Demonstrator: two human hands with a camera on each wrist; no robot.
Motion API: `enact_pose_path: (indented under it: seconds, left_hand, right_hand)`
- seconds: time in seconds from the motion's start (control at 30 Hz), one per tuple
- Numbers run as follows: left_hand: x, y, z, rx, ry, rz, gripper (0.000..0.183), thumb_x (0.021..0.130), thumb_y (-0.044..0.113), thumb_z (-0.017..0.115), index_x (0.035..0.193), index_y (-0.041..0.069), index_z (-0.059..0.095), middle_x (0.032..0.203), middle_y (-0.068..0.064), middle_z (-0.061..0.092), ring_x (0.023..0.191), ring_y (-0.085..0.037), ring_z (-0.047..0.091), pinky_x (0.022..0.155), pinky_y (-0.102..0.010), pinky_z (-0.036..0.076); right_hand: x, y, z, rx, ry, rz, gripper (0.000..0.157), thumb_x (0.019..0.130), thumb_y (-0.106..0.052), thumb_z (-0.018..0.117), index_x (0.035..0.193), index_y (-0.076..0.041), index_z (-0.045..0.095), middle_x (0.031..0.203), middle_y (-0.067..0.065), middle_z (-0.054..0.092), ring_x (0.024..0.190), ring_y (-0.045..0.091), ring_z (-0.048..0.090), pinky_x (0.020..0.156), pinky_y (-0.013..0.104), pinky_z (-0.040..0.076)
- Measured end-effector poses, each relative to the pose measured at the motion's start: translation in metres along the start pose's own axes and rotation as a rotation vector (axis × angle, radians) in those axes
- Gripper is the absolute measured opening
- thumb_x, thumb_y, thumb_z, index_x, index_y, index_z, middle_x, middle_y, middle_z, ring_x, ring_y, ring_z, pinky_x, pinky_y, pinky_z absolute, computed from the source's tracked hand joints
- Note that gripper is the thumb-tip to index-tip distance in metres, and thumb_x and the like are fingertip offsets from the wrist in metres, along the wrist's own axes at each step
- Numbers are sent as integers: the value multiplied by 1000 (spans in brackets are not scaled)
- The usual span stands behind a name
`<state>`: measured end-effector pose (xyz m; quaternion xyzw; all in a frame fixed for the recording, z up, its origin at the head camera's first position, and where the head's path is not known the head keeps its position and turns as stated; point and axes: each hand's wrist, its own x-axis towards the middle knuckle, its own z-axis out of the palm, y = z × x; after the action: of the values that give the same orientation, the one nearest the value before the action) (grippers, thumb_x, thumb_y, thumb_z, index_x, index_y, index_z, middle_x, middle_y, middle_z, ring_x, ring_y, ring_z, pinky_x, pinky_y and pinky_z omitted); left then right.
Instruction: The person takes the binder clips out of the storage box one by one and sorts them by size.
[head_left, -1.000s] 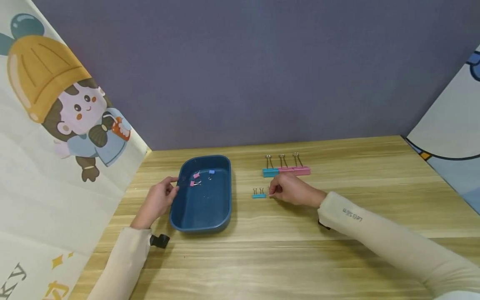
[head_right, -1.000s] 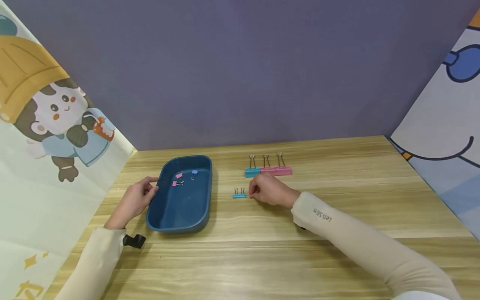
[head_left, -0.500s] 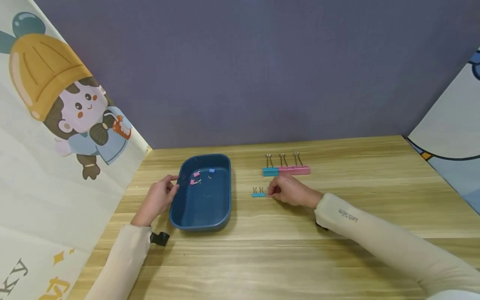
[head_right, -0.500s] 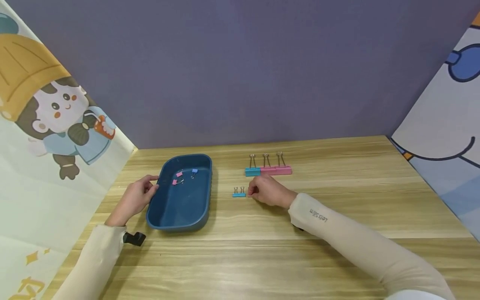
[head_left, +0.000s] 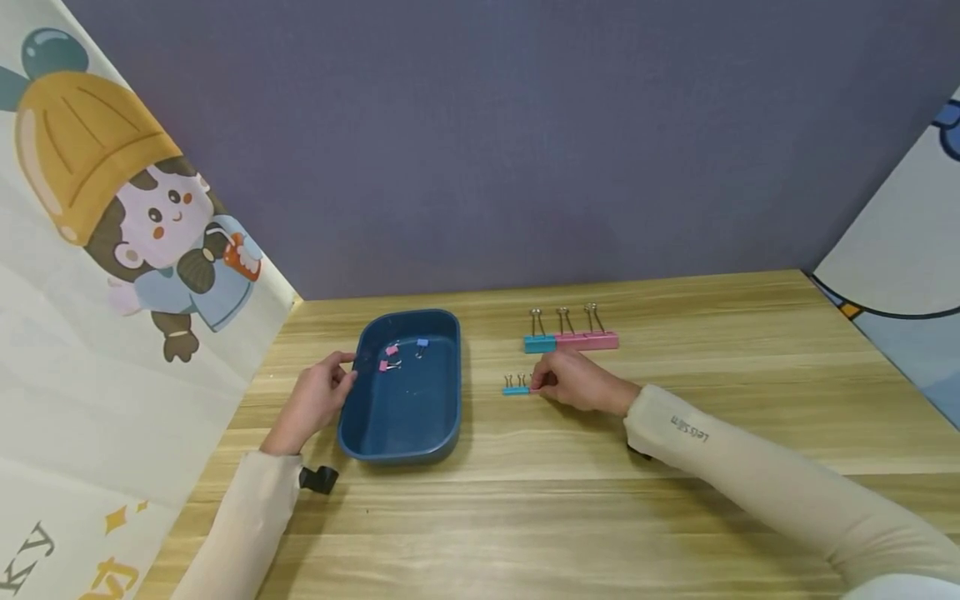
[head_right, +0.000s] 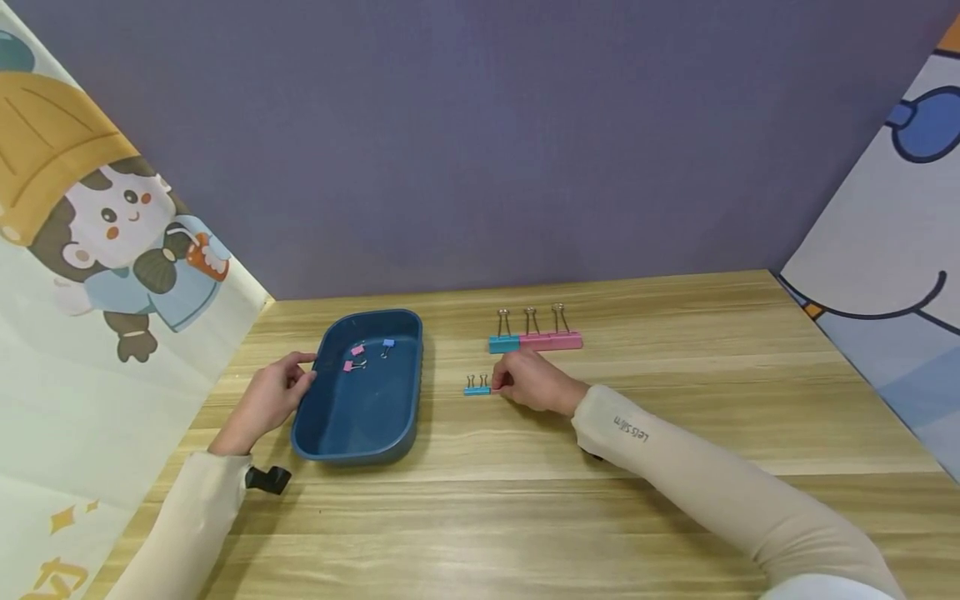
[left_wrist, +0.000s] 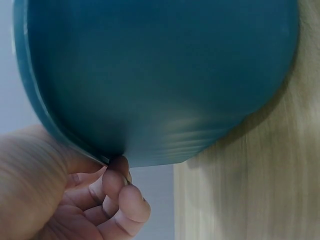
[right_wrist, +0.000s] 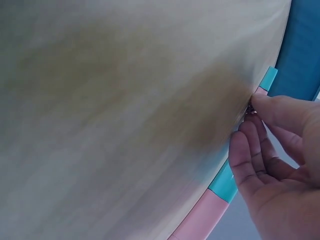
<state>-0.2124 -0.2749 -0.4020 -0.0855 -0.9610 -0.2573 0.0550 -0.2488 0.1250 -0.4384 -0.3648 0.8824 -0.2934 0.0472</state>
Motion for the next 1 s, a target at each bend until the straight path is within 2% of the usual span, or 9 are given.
enact_pose_path:
  seconds: [0.23,0.5,0.73,0.87,1.0]
  left_hand:
    - [1,1,-1,10,-4,-15,32,95,8,55,124,-6,53,71,-6,54,55,-17,48,49,-29,42]
    - [0,2,-2,9,-9,-29,32,95,8,55,124,-7,53,72,-6,54,55,-17,48,48,-28,42]
    - [0,3,-2,5,-9,-28,33,95,8,55,124,-7,53,72,-7,54,55,-17,49,49,-28,43]
    - [-1,3,-2,14,-1,-7,32,95,7,56,123,-8,53,71,-6,54,55,-16,49,50,-29,43]
    - [0,1,0,15,1,-3,32,95,7,56,123,-7,53,70,-5,54,54,-16,48,50,-29,43]
  right_hand:
    - [2,-2,-2,14,4,2,7,83,-3,72,85,-10,71,82,-5,65,70,5,56,64,24,49]
    - [13,-14,-19,19,63,-6,7,84,-4,68,91,-5,72,85,-5,63,74,11,55,66,28,48]
    - [39,-39,-24,-79,121,-45,6,86,-10,68,89,-15,70,86,-7,59,77,8,55,69,27,48]
    - [57,-55,-20,-55,130,-102,7,87,-9,67,88,-14,70,85,-6,61,76,9,54,70,28,47]
    - [76,-69,-11,-22,100,-120,6,88,-10,66,91,-14,70,87,-6,60,77,8,54,70,25,47]
